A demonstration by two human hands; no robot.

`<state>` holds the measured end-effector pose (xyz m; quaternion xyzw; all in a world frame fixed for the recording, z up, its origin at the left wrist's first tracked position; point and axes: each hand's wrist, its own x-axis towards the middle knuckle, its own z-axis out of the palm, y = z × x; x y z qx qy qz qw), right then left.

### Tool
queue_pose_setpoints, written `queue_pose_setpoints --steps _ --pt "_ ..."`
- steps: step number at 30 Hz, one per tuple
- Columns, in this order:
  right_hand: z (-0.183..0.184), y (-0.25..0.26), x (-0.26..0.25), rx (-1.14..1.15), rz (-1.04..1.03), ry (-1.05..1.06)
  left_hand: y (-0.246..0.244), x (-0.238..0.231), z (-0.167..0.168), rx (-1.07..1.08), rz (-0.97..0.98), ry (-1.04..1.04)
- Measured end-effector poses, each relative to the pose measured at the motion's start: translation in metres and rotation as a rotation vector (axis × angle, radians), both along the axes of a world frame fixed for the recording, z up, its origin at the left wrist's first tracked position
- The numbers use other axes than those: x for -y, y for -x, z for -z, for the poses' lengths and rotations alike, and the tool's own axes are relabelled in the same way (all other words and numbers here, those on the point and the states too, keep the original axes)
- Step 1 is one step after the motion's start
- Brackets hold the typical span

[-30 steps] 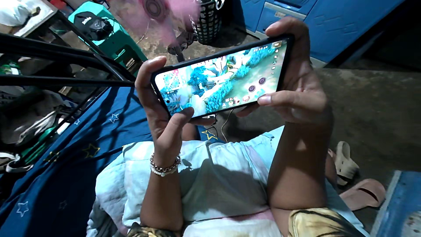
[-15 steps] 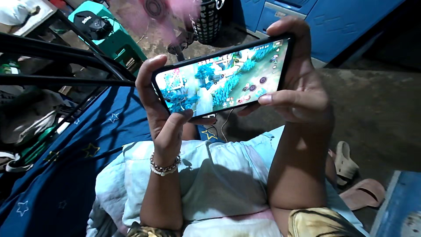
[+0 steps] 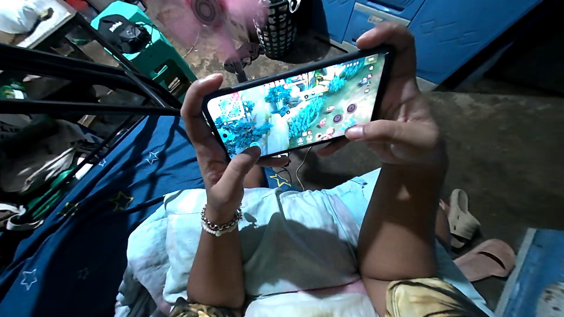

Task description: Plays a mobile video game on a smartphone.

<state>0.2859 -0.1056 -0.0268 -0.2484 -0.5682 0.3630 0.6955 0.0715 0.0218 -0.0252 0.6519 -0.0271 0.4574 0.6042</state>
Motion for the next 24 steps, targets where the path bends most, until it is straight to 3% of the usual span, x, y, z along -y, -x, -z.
queue_pose_setpoints --steps 19,24 --pt "0.0011 0.0022 -0.0018 0.035 0.052 -0.029 -0.0010 0.0018 0.0000 0.005 -0.056 -0.010" --pt "0.0008 0.0074 -0.0091 0.159 0.227 -0.093 -0.0007 0.0038 -0.0023 0.021 -0.065 -0.018"
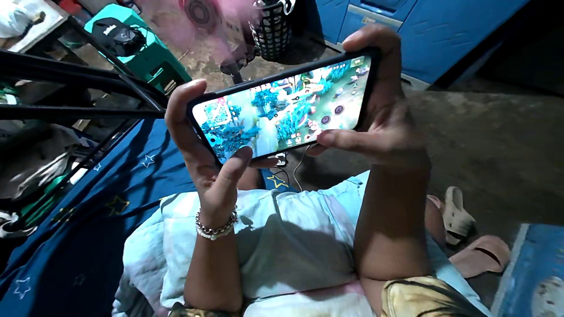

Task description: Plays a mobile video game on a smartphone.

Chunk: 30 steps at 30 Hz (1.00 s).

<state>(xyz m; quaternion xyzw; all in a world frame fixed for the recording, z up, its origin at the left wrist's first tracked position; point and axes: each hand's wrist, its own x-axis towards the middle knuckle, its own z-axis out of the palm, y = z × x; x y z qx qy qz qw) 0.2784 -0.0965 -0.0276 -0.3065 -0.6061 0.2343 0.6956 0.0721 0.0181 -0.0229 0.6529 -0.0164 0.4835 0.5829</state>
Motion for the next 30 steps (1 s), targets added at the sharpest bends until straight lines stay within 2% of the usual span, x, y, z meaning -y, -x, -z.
queue_pose_setpoints --steps 2,7,12,19,30 --pt "-0.0013 0.0027 -0.0012 0.008 0.067 0.011 -0.0002 -0.0009 0.0013 -0.003 -0.018 -0.020" --pt "0.0003 0.0008 -0.0030 0.044 0.014 -0.033 -0.0028 -0.0019 0.0032 -0.013 -0.139 -0.100" --pt "0.0004 0.0026 0.0007 0.038 0.049 0.003 -0.0038 -0.0002 0.0030 -0.013 -0.189 -0.107" --pt "0.0000 0.0011 0.0019 -0.090 -0.171 0.004 -0.0028 -0.0021 0.0027 -0.013 -0.199 -0.136" --pt "0.0001 0.0018 0.0015 -0.118 -0.186 0.011 -0.0029 -0.0028 0.0026 -0.021 -0.234 -0.164"
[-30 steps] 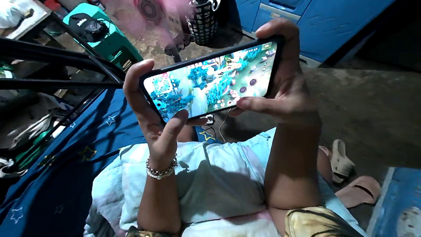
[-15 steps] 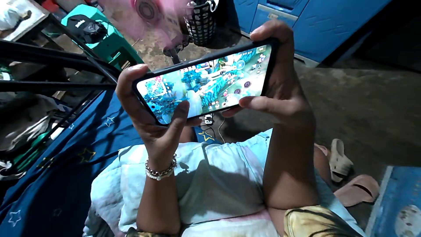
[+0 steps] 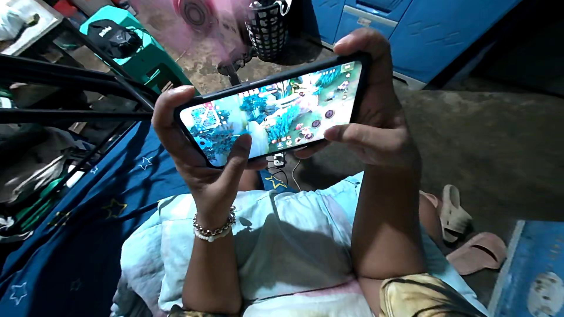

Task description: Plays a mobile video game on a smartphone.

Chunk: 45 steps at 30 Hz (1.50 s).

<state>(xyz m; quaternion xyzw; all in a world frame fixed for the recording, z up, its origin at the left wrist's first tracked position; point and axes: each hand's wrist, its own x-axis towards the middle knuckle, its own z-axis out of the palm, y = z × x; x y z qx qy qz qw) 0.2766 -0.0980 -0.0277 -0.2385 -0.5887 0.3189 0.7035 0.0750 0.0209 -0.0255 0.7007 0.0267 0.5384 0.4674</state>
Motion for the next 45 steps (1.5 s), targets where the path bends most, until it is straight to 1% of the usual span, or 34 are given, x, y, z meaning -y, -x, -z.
queue_pose_setpoints --steps 6,10,14,17,28,45 --pt "-0.0002 -0.0001 0.0003 0.004 -0.001 -0.002 -0.0010 -0.0005 0.0006 0.010 -0.018 -0.022" --pt "-0.0008 0.0007 0.0001 0.003 -0.010 -0.005 -0.0011 -0.0007 0.0012 -0.004 -0.062 -0.033" --pt "0.0000 -0.0001 -0.0026 0.044 0.008 -0.037 -0.0013 -0.0001 0.0004 -0.001 -0.067 -0.035" --pt "0.0002 0.0010 -0.0028 0.030 0.005 -0.034 -0.0018 0.0003 -0.0001 0.007 -0.072 -0.024" --pt "0.0016 -0.0005 -0.0032 0.037 -0.008 -0.029 -0.0018 -0.0011 0.0006 0.022 -0.040 -0.028" --pt "0.0017 0.0001 -0.0032 0.021 -0.006 -0.024 -0.0029 -0.0007 -0.0005 0.028 -0.061 -0.030"
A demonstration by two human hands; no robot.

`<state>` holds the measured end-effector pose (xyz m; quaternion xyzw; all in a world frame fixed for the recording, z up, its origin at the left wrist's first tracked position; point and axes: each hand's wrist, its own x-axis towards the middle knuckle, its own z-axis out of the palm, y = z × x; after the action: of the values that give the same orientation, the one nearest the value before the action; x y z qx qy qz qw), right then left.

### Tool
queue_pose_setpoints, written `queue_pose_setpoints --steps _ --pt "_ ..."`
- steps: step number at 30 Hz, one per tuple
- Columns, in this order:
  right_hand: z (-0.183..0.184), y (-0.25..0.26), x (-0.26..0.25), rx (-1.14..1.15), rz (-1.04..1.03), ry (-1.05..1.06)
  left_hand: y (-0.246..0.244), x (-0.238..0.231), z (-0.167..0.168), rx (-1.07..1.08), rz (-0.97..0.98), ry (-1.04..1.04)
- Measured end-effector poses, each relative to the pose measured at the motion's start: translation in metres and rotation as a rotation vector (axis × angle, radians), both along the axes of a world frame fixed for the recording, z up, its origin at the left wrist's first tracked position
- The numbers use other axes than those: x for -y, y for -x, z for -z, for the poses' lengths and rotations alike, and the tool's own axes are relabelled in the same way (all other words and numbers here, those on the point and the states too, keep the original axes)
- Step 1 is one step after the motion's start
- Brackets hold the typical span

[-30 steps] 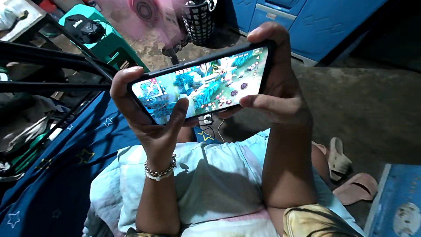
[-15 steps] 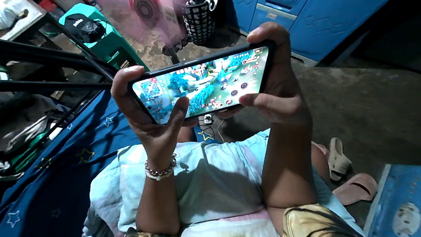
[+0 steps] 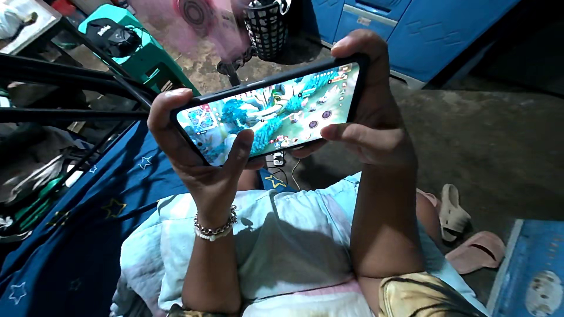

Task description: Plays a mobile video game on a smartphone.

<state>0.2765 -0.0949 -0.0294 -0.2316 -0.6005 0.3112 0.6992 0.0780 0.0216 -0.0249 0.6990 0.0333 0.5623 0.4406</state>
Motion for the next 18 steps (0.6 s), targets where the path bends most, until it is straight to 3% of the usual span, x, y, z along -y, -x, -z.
queue_pose_setpoints --steps 18 --pt "0.0008 -0.0015 -0.0020 0.005 -0.011 -0.013 0.0000 -0.0007 0.0002 -0.015 -0.053 -0.018"
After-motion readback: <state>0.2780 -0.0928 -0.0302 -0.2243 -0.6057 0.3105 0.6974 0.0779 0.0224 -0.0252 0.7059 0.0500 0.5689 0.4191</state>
